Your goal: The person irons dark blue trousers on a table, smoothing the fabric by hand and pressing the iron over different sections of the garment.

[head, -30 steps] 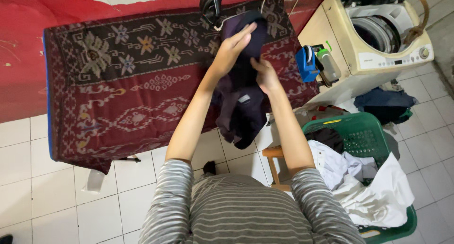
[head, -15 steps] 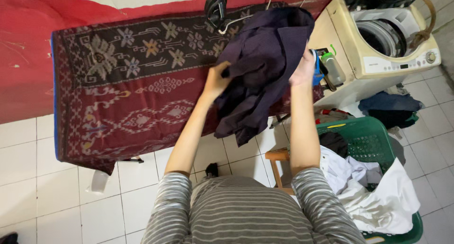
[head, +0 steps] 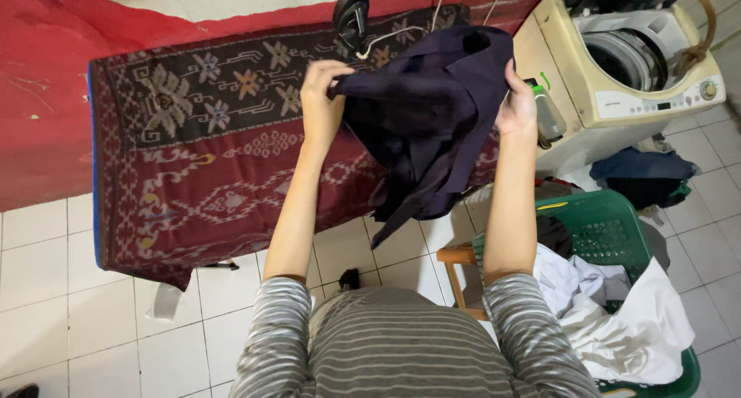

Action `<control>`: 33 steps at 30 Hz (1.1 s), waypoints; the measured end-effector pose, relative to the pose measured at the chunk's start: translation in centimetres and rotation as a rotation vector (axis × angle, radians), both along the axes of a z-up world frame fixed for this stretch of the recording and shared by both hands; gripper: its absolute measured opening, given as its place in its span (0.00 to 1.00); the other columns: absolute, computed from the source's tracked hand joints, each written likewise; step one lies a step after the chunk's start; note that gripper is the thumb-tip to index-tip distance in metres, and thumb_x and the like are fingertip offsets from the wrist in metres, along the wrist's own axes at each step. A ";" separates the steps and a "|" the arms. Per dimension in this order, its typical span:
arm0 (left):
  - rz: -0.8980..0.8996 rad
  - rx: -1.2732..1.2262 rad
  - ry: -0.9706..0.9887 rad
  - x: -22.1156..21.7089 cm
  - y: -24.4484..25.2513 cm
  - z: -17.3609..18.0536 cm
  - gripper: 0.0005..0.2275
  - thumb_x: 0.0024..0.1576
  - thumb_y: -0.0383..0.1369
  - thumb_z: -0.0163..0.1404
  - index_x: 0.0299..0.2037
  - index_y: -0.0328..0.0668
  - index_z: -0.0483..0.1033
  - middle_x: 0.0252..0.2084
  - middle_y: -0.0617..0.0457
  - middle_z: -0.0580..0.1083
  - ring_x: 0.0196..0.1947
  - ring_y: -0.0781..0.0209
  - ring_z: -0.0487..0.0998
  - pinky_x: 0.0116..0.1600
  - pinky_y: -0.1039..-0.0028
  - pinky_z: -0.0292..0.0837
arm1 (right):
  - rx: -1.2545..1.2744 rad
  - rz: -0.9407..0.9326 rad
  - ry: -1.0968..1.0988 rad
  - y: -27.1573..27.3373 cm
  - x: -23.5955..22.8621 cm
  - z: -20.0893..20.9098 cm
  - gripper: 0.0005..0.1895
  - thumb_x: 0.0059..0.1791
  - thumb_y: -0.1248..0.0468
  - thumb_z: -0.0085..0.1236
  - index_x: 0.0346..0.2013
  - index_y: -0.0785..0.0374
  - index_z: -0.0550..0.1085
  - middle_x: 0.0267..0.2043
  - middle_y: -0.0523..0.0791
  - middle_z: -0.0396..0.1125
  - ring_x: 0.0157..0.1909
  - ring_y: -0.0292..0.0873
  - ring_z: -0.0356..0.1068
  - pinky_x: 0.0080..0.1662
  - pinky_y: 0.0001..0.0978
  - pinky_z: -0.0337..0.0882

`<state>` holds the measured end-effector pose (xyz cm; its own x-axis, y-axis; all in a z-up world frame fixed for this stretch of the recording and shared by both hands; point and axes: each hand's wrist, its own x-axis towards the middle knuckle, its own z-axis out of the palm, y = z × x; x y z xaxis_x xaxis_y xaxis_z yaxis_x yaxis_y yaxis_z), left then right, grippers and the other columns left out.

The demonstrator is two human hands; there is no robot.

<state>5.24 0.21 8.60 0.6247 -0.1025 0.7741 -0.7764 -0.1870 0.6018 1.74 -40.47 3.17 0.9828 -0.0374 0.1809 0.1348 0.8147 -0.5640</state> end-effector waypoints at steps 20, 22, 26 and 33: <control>-0.206 0.127 0.020 -2.4 -5.3 3.4 0.06 0.65 0.29 0.53 0.42 0.32 0.76 0.37 0.42 0.79 0.38 0.51 0.83 0.44 0.71 0.74 | -1.637 -0.498 -0.338 10.7 -2.3 -0.3 0.13 0.51 0.66 0.64 0.49 0.65 0.76 0.49 0.49 0.74 0.54 0.44 0.75 0.58 0.33 0.72; -0.200 0.129 0.065 -2.5 -5.0 3.3 0.06 0.64 0.29 0.53 0.42 0.32 0.77 0.36 0.43 0.79 0.37 0.54 0.83 0.44 0.71 0.74 | -1.591 -0.424 -0.165 11.2 -2.8 -0.7 0.08 0.54 0.68 0.61 0.48 0.63 0.78 0.47 0.45 0.76 0.53 0.37 0.77 0.57 0.29 0.74; -0.183 0.128 0.143 -2.4 -5.0 3.5 0.06 0.63 0.30 0.55 0.41 0.33 0.79 0.34 0.44 0.79 0.35 0.56 0.83 0.43 0.72 0.73 | -1.147 -0.169 -0.285 11.3 -1.8 -0.5 0.12 0.51 0.70 0.60 0.49 0.67 0.72 0.47 0.42 0.72 0.53 0.34 0.72 0.57 0.29 0.71; -0.217 0.122 0.112 -3.0 -4.9 3.6 0.04 0.61 0.27 0.57 0.41 0.33 0.78 0.38 0.47 0.80 0.38 0.59 0.82 0.46 0.73 0.74 | -1.346 -0.271 -0.166 11.4 -1.8 -2.7 0.07 0.50 0.69 0.64 0.41 0.69 0.77 0.38 0.43 0.74 0.42 0.33 0.70 0.46 0.28 0.70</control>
<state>2.26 -4.70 12.15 0.6588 -0.3320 0.6751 -0.7362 -0.0998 0.6694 -0.11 -29.04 0.52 0.9365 0.0733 0.3430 0.3425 -0.4019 -0.8492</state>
